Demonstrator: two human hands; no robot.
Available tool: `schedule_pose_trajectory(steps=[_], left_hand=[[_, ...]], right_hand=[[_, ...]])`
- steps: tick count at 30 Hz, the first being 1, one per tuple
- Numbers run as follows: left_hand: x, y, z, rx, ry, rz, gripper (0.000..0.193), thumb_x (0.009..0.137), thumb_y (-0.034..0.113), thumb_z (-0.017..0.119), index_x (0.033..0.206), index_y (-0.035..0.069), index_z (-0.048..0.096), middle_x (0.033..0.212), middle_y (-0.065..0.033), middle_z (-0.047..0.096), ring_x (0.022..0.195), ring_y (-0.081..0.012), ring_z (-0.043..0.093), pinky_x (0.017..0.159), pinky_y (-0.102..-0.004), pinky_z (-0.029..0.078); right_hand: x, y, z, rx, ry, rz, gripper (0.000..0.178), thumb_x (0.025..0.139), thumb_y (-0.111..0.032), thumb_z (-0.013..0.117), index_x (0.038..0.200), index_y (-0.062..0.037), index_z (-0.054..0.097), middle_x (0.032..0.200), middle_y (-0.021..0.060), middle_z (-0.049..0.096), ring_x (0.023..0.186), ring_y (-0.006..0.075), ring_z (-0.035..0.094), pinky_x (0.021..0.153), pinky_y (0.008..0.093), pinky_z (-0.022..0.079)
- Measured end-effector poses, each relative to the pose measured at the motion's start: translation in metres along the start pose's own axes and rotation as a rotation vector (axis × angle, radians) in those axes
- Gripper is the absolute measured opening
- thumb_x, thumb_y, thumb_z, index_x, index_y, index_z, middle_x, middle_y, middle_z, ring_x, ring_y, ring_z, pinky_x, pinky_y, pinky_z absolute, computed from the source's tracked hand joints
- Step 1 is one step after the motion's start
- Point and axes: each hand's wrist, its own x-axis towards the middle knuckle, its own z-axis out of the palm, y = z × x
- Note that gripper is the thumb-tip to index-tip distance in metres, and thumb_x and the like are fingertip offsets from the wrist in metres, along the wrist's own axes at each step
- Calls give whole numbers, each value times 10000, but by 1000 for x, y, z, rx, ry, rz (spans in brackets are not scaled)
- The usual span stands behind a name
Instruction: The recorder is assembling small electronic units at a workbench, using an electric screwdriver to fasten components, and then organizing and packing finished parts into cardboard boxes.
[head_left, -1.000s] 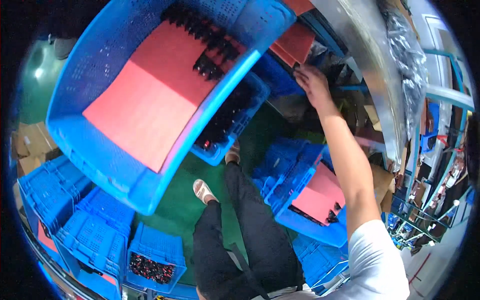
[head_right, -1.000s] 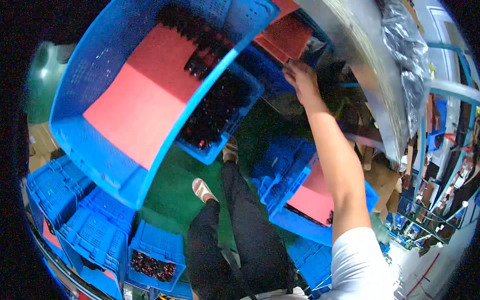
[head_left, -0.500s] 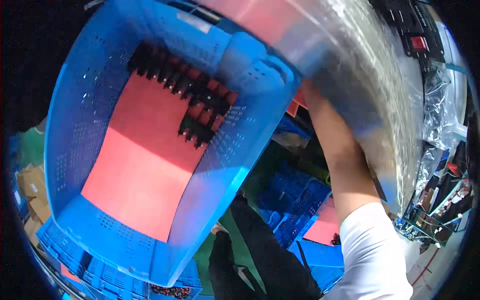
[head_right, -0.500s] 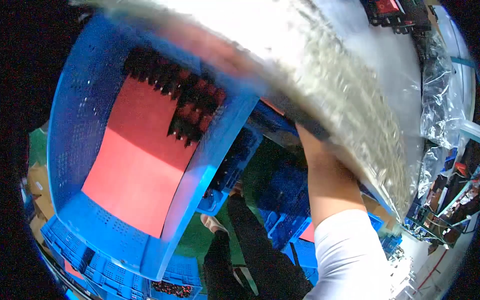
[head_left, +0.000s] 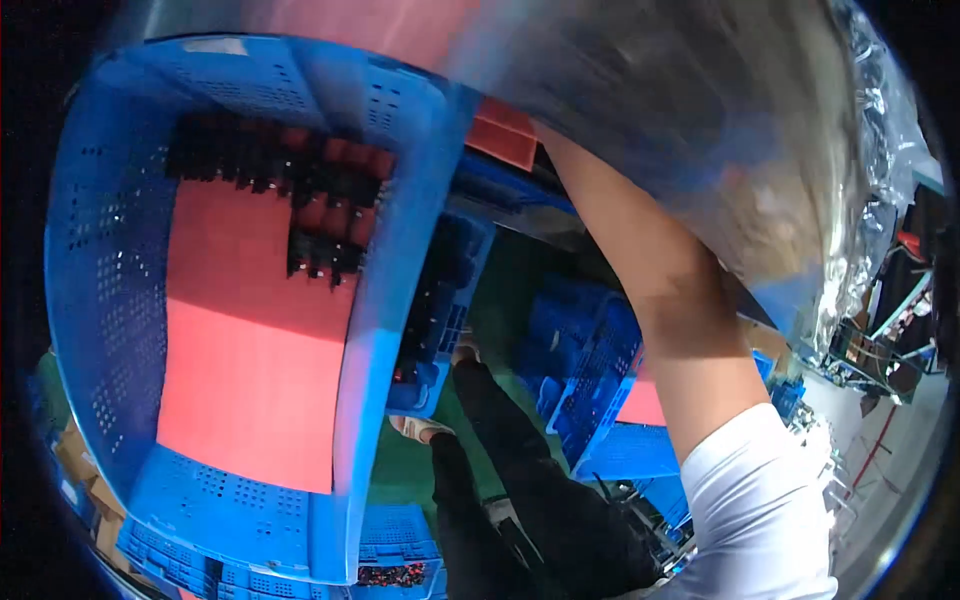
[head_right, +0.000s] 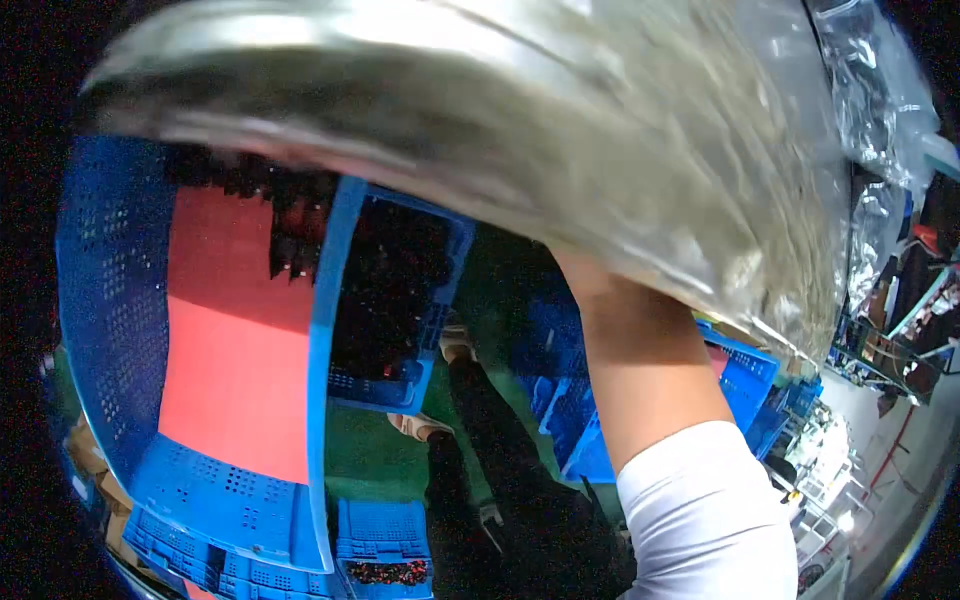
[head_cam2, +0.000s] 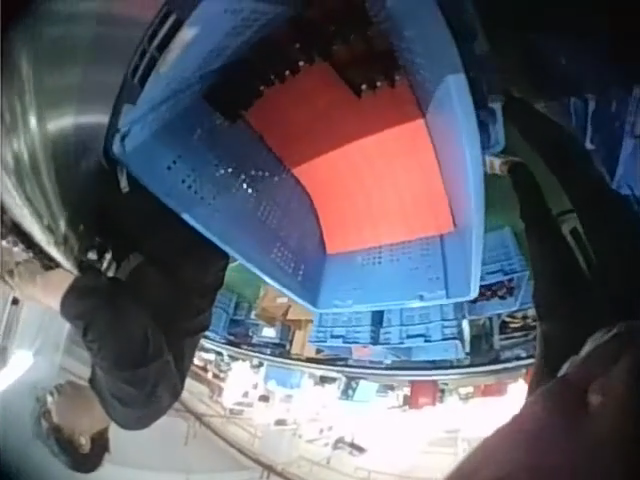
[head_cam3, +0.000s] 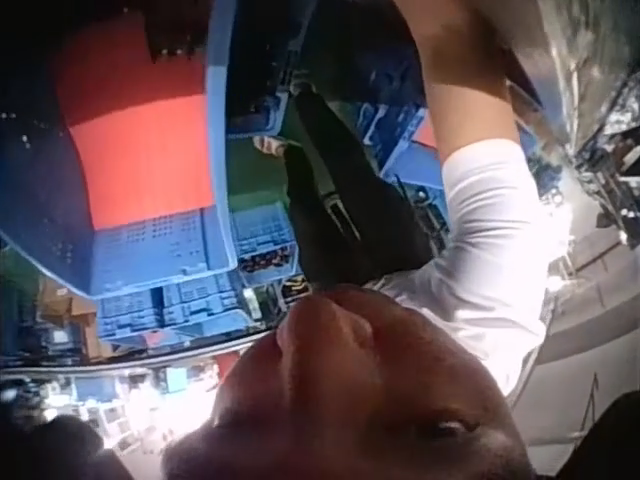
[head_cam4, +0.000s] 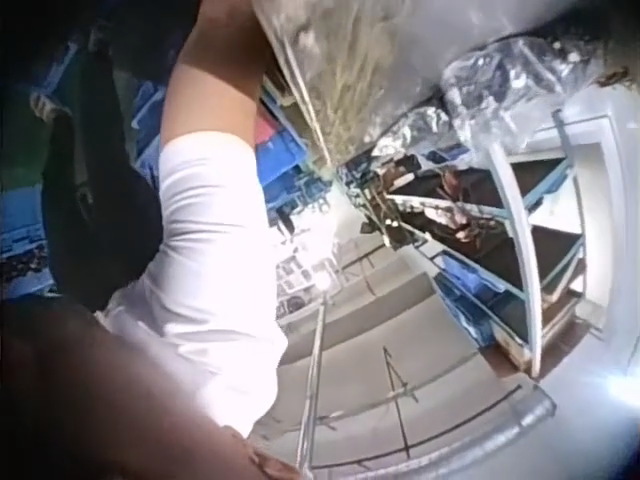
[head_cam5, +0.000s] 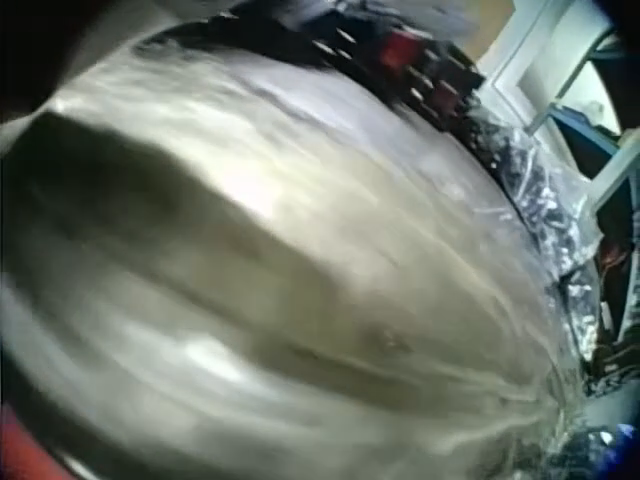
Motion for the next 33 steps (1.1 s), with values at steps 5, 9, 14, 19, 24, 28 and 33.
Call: schedule_pose_trajectory(steps=[5,9,14,19,24,28,33], left_hand=[[-14,-2,-36,1,163,59,206,924,224,673,912,21,708,858,-61,671,717,-151,568,653,-327,466],[6,-11,0,-81,199,106,207,925,224,672,909,21,708,858,-60,671,718,-152,567,654,-327,465],[-2,-33,11,-105,223,105,207,926,225,671,906,22,708,858,-60,670,718,-153,567,656,-328,465],[-47,-31,-29,43,234,60,208,927,225,670,902,22,708,858,-59,670,719,-154,567,658,-329,465],[-63,-24,-44,163,206,67,209,928,226,669,899,23,709,858,-58,669,720,-155,567,659,-330,464],[-80,-27,-62,204,275,83,209,929,226,668,896,23,709,859,-57,669,720,-156,566,661,-331,464],[-68,-40,-46,230,249,82,210,930,227,667,893,24,709,859,-57,669,721,-157,566,662,-332,463]], right_hand=[[-17,9,89,72,-87,-90,408,879,-291,723,1213,-92,599,1085,88,665,1026,228,625,936,380,494],[21,-22,127,61,-161,-272,426,875,-297,727,1224,-91,596,1100,94,663,1042,234,621,946,387,489],[29,-41,123,-7,-233,-423,449,870,-305,732,1238,-89,592,1118,100,661,1061,242,615,959,396,483],[-71,-13,82,-126,-247,-414,471,866,-312,737,1252,-87,589,1136,106,659,1080,250,610,972,405,477],[-135,-41,37,-243,-229,-434,489,862,-319,741,1263,-86,586,1151,112,658,1095,257,606,982,412,472],[-194,-151,50,-275,-627,-340,713,758,-379,815,1345,-81,540,1401,164,526,1323,330,462,1092,474,370],[-160,-108,64,-378,-436,-556,806,658,-424,860,1343,-123,561,1458,167,484,1374,381,408,1118,493,349]])
